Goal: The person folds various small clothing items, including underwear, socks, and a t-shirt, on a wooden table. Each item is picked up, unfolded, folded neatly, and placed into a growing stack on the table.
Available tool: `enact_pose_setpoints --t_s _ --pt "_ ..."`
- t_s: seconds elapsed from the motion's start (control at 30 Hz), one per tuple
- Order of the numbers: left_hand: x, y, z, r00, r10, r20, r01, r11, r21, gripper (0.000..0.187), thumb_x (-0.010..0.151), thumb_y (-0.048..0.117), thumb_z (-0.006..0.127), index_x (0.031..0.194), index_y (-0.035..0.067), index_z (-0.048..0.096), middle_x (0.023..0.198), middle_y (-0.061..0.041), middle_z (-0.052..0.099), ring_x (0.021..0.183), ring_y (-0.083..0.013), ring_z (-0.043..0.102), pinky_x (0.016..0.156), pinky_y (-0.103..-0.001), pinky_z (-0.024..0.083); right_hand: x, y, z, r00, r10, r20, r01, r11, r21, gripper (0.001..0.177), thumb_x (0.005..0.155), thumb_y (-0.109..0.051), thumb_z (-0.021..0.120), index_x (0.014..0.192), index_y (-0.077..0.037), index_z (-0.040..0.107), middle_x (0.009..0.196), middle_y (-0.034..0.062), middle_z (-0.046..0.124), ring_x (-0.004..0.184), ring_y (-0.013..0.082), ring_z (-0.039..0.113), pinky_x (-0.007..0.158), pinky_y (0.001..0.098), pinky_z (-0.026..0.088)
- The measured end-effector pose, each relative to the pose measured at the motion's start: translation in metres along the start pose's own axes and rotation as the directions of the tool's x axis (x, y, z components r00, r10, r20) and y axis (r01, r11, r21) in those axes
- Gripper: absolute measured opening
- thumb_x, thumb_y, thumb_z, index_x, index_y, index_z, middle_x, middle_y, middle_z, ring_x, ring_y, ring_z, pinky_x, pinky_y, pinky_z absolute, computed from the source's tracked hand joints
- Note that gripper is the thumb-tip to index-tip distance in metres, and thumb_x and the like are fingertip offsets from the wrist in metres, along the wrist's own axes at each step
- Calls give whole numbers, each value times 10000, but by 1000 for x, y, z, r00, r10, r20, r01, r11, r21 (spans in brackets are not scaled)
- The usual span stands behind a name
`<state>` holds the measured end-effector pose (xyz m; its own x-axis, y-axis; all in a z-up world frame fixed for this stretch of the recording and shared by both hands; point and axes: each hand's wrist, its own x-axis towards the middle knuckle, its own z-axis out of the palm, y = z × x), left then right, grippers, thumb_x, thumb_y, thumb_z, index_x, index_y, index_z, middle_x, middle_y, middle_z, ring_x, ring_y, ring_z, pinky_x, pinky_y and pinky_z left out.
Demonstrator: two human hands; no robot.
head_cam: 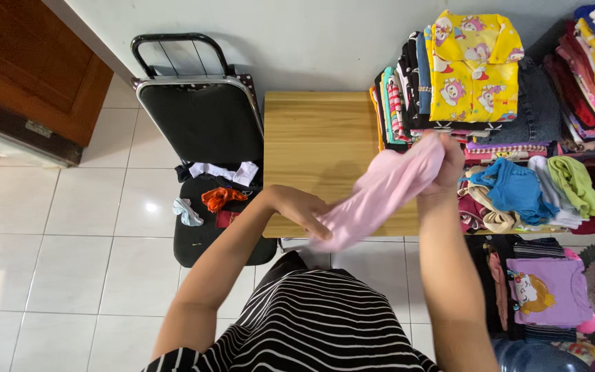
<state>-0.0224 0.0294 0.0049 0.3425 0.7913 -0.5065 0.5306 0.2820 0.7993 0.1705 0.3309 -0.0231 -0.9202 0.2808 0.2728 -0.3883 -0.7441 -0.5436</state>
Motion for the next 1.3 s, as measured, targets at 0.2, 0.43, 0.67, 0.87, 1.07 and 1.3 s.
enact_pose_setpoints --t_s 0.2,0.43,0.67,0.87,1.07,1.3 --pt "-20 5 -25 790 101 -605 293 805 517 449 662 400 768 1036 153 755 1082 -97 750 1073 -306 697 940 -445 542 30 -17 71 709 669 -224 -229 -82 -970 380 842 -319 732 1106 -46 741 882 186 760 744 383 700 672 475 541" --pt "-41 8 -49 604 166 -780 374 805 461 248 892 305 662 972 93 762 1001 -143 742 932 -349 706 802 -501 551 56 19 153 858 394 -328 12 -655 -756 211 851 -265 680 930 -92 773 902 140 754 830 318 741 770 458 567" --pt "-51 6 -68 552 266 -790 446 706 550 257 839 292 712 890 43 752 890 -156 736 900 -339 702 831 -474 540 65 14 180 912 306 -274 -44 -591 -805 206 981 -280 594 1012 -103 696 773 144 715 681 309 721 663 435 551" --pt "-58 10 -84 474 442 -761 287 740 609 205 813 202 686 925 40 739 952 -136 735 921 -340 697 840 -458 542 69 3 183 934 328 143 272 -394 -878 157 829 -233 706 787 -93 762 747 116 720 677 316 687 689 451 509" --pt "-78 23 -82 359 570 -739 -4 793 610 201 892 190 727 923 -2 677 829 -140 687 817 -348 667 745 -453 522 64 -13 147 951 152 268 305 -331 -893 190 895 -183 662 803 -18 647 771 99 633 714 274 604 669 368 461" --pt "-94 28 -85 368 374 -852 -259 921 292 215 892 174 750 765 19 672 692 -80 627 625 -236 578 599 -338 441 44 -33 99 989 144 28 -77 673 -736 324 953 -134 620 666 -64 486 663 0 399 637 49 412 628 264 306"
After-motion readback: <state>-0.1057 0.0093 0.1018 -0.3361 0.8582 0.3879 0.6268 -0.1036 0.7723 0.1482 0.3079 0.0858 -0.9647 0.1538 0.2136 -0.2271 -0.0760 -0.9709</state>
